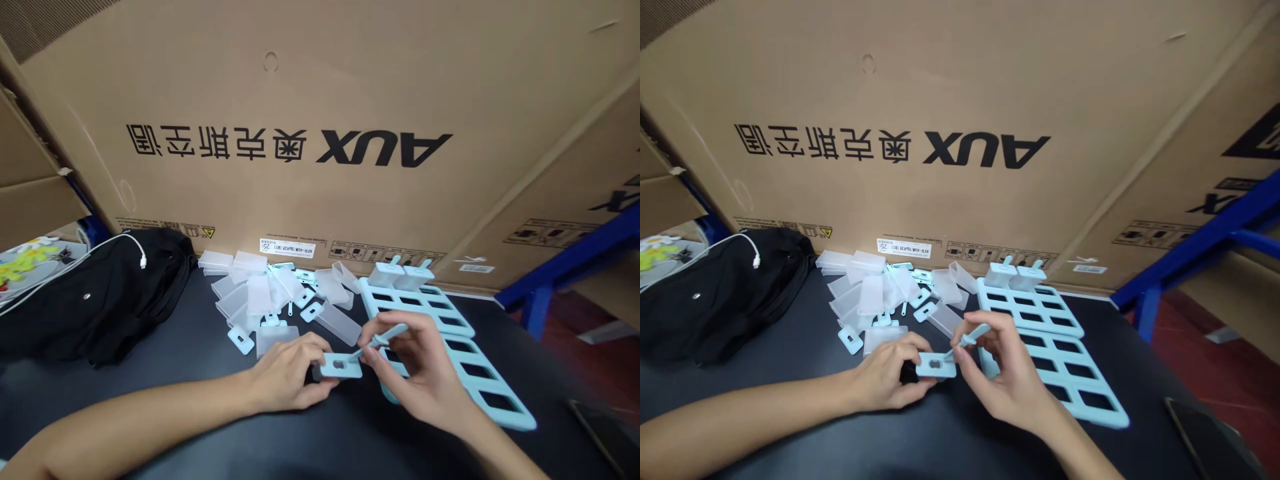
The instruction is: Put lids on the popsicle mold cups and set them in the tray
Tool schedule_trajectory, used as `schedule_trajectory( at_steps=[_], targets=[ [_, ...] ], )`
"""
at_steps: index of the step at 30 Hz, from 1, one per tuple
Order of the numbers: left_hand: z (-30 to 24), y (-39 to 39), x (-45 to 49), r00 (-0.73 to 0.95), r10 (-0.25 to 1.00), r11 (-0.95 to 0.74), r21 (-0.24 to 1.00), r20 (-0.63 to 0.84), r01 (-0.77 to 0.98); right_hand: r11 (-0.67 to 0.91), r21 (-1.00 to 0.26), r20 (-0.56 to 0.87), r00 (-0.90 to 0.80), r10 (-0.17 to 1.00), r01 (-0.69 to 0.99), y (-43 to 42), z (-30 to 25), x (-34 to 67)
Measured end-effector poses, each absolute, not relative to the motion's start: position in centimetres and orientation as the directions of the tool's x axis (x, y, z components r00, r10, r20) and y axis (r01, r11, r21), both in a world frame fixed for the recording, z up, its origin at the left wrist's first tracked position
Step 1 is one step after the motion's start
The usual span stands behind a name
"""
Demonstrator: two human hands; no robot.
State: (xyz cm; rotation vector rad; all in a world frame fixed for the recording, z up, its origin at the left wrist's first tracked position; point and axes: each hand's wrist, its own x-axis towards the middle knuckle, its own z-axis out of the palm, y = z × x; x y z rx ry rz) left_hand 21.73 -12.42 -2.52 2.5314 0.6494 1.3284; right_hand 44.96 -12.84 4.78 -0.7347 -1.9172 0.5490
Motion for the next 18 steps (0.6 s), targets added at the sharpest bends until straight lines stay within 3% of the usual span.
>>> schedule_trajectory(
  at_steps=[4, 11, 18],
  targets=[
    [-2.5, -12.4, 21.6, 0.496, 0.501, -0.865, 0.402, 0.709, 0.298, 0.713, -0.644, 0.566, -0.454, 0.688, 0.277, -13.1, 3.5, 44.6],
    [-2.5, -12.3, 21.6, 0.488, 0.482, -0.876, 0.398, 0.728, 0.272, 0.775, -0.513, 0.563, -0.536, 0.629, 0.370, -13.1, 3.3, 44.3],
    [-2.8, -12.3, 21.6, 0.470, 0.499, -0.866, 0.397, 0.729, 0.303, 0.762, -0.515, 0.424, -0.656, 0.625, 0.393, -12.8, 4.0, 44.3]
  ],
)
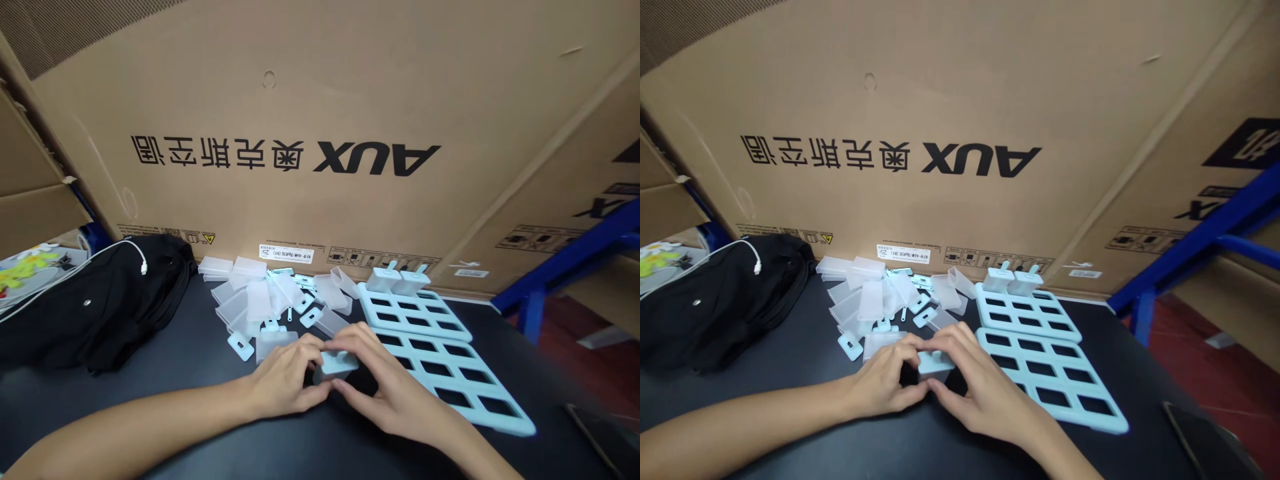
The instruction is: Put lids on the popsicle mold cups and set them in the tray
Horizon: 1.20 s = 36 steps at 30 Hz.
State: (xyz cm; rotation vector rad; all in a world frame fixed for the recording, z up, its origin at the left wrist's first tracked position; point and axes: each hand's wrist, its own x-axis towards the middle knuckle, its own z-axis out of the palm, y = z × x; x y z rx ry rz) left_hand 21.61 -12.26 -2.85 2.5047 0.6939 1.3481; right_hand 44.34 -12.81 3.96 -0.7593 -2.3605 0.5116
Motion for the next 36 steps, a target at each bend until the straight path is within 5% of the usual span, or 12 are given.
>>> schedule_trajectory(
  at_steps=[9, 15, 19, 25, 36],
  targets=[
    [-2.8, -12.2, 21.7, 0.484, 0.456, -0.890, 0.372, 0.747, 0.265, 0.789, -0.447, 0.339, -0.736, 0.586, 0.422, -12.1, 5.2, 45.1],
    [-2.3, -12.4, 21.7, 0.489, 0.447, -0.894, 0.358, 0.749, 0.270, 0.790, -0.376, 0.546, -0.573, 0.611, 0.484, -10.3, 7.2, 50.3],
    [-1.9, -12.7, 21.5, 0.540, 0.432, -0.902, 0.345, 0.722, 0.261, 0.613, -0.341, 0.643, -0.299, 0.706, 0.713, -8.8, 8.1, 55.7],
    [-1.4, -12.9, 21.6, 0.640, 0.357, -0.934, 0.280, 0.680, 0.223, 0.199, -0.342, 0.525, 0.011, 0.851, 0.918, -6.1, 6.0, 61.8],
    [-1.5, -13.0, 21.6, 0.718, 0.299, -0.954, 0.215, 0.628, 0.209, 0.159, -0.350, 0.495, 0.038, 0.868, 0.923, -0.3, 2.5, 64.9]
  ],
)
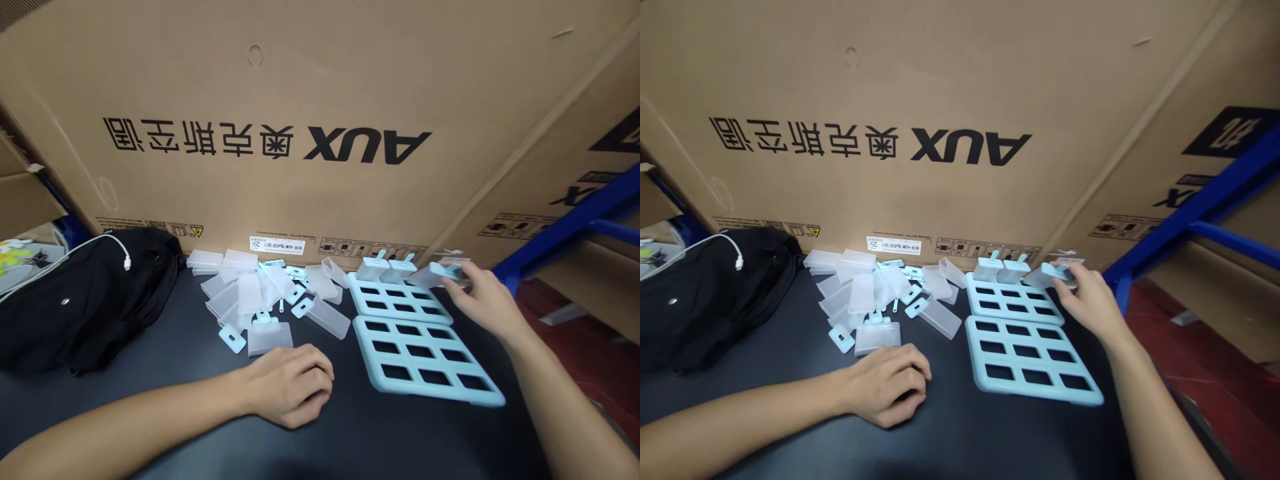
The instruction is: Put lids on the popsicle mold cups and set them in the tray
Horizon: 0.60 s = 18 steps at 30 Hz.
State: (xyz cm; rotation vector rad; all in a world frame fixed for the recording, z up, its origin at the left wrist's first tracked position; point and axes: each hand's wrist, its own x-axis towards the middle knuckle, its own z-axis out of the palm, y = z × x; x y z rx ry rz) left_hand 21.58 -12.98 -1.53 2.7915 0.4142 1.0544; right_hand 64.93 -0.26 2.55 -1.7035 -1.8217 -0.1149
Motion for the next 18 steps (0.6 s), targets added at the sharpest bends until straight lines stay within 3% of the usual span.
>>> schedule_trajectory(
  at_steps=[5, 12, 18],
  targets=[
    [-1.4, -13.0, 21.7, 0.722, 0.289, -0.957, 0.207, 0.628, 0.203, 0.175, -0.468, 0.406, 0.035, 0.913, 0.866, 0.7, 3.3, 64.2],
    [-1.7, -13.0, 21.6, 0.708, 0.299, -0.952, 0.252, 0.640, 0.174, 0.178, -0.478, 0.402, 0.034, 0.915, 0.860, 1.7, 3.7, 63.9],
    [-2.2, -12.8, 21.2, 0.760, 0.315, -0.938, 0.307, 0.569, 0.160, 0.172, -0.498, 0.378, 0.034, 0.925, 0.850, 1.7, 3.3, 64.4]
  ],
)
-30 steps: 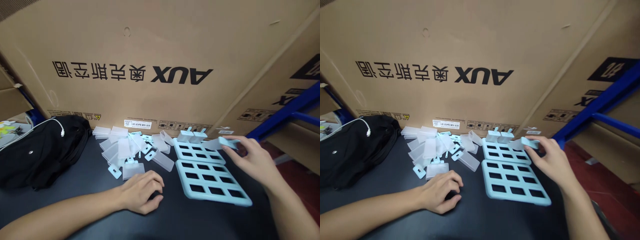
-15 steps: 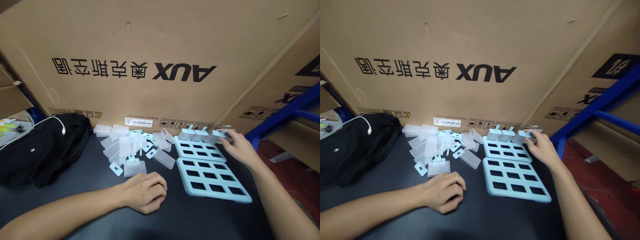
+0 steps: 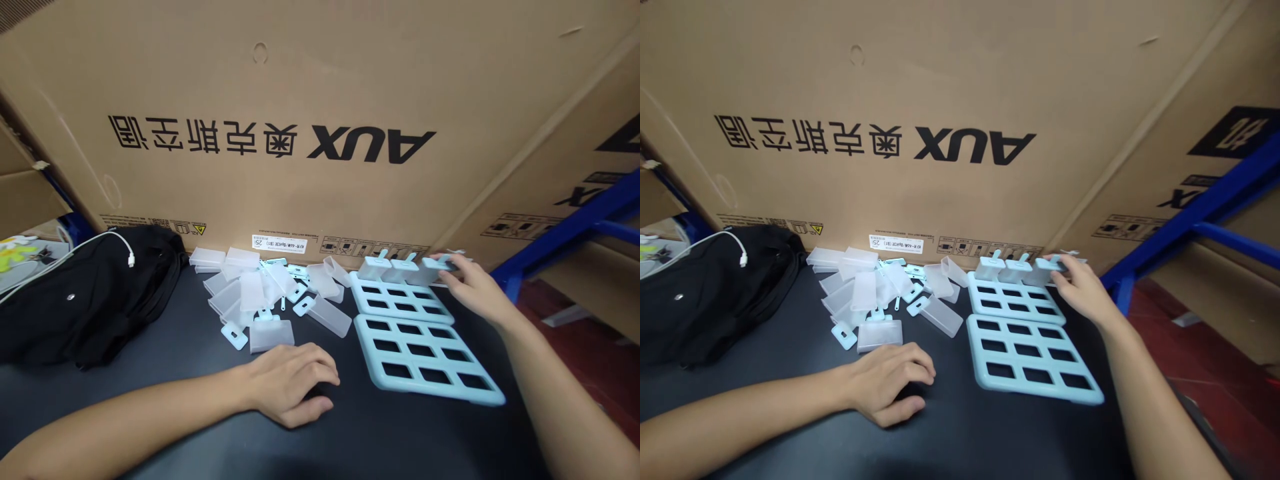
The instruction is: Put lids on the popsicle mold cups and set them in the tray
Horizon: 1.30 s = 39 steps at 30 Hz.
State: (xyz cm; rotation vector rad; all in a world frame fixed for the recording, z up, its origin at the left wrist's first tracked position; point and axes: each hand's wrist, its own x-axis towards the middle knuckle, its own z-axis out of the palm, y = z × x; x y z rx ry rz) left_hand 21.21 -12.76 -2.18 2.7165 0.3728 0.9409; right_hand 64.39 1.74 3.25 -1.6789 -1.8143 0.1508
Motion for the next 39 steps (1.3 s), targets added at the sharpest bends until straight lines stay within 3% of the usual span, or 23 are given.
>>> schedule_trajectory(
  at_steps=[20, 24, 27, 30, 32, 34, 36, 39],
  targets=[
    [-2.1, -13.0, 21.7, 0.784, 0.322, -0.945, 0.225, 0.531, 0.236, 0.089, -0.490, 0.281, 0.061, 0.958, 0.867, 2.6, -2.0, 63.6],
    [1.1, -12.7, 20.6, 0.729, 0.283, -0.959, 0.156, 0.624, 0.239, 0.071, -0.460, 0.293, 0.076, 0.953, 0.885, 1.9, -1.2, 63.9],
    [5.3, -11.2, 16.7, 0.649, 0.369, -0.914, 0.135, 0.665, 0.381, 0.017, -0.408, 0.406, 0.164, 0.899, 0.913, 0.4, -0.1, 64.3],
    [7.7, -8.4, 10.3, 0.461, 0.593, -0.673, 0.093, 0.660, 0.733, 0.024, -0.346, 0.597, 0.200, 0.777, 0.938, -1.9, 1.6, 63.1],
    [7.5, -6.3, 5.9, 0.310, 0.749, -0.430, 0.074, 0.586, 0.900, 0.126, -0.317, 0.651, 0.118, 0.750, 0.940, -3.6, 2.8, 60.5],
    [6.2, -4.5, 2.3, 0.249, 0.837, -0.297, 0.023, 0.487, 0.955, 0.288, -0.277, 0.623, -0.057, 0.780, 0.917, -5.0, 3.6, 56.7],
    [4.6, -3.2, 0.0, 0.207, 0.898, -0.215, -0.022, 0.387, 0.976, 0.480, -0.206, 0.526, -0.317, 0.789, 0.853, -6.0, 3.8, 52.3],
    [2.9, -2.3, -1.2, 0.166, 0.943, -0.161, -0.041, 0.289, 0.986, 0.617, -0.076, 0.358, -0.556, 0.750, 0.783, -6.8, 3.2, 46.6]
  ],
)
